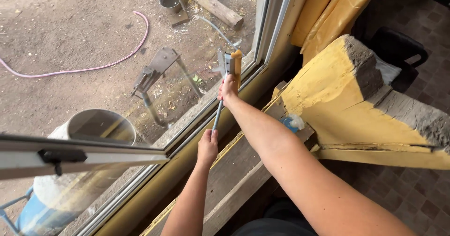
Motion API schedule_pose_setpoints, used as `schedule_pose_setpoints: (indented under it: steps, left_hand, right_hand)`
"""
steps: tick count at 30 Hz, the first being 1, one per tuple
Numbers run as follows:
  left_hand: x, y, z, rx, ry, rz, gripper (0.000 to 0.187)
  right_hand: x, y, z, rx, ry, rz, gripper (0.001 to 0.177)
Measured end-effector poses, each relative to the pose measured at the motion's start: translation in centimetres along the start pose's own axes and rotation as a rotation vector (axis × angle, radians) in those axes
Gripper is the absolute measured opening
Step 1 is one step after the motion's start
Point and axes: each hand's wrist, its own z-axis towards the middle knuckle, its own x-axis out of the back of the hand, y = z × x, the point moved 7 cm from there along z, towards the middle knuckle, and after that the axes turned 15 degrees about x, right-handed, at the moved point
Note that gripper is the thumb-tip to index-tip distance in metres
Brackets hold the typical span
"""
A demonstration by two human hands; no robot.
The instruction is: The person cleans a window using a squeegee and a spray bottle. They repeatedly wipe the glass in vertical and horizontal strokes, occasionally spraying cleaning solution onto the surface.
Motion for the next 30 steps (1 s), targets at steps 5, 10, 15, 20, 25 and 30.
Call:
schedule_pose_setpoints:
  steps: [5, 10, 15, 20, 25, 30]
  left_hand:
    - [3.2, -4.7, -1.2, 0.015, 0.057, -0.021, 0.027]
    - [6.1, -9.3, -3.1, 0.042, 0.096, -0.058, 0.029]
    - [8.5, -13.2, -5.2, 0.058, 0.129, -0.094, 0.028]
    - [10.2, -17.7, -6.0, 0.113, 0.161, -0.083, 0.028]
    - [11.3, -20.6, -7.9, 0.169, 0.168, -0.094, 0.028]
    - [11.9, -22.8, -7.7, 0.178, 0.195, -0.124, 0.031]
  right_hand:
    - [-2.1, 3.1, -4.6, -0.031, -0.033, 0.006, 0.034]
    - [-4.5, 7.6, -8.3, -0.067, -0.081, 0.012, 0.035]
    - [-6.6, 10.4, -12.6, -0.096, -0.136, 0.031, 0.036]
    - [-8.0, 13.5, -16.4, -0.123, -0.176, 0.004, 0.036]
    - [-9.3, 15.9, -20.0, -0.163, -0.231, -0.016, 0.038]
    - [-10.0, 16.3, -21.8, -0.165, -0.258, -0.026, 0.031]
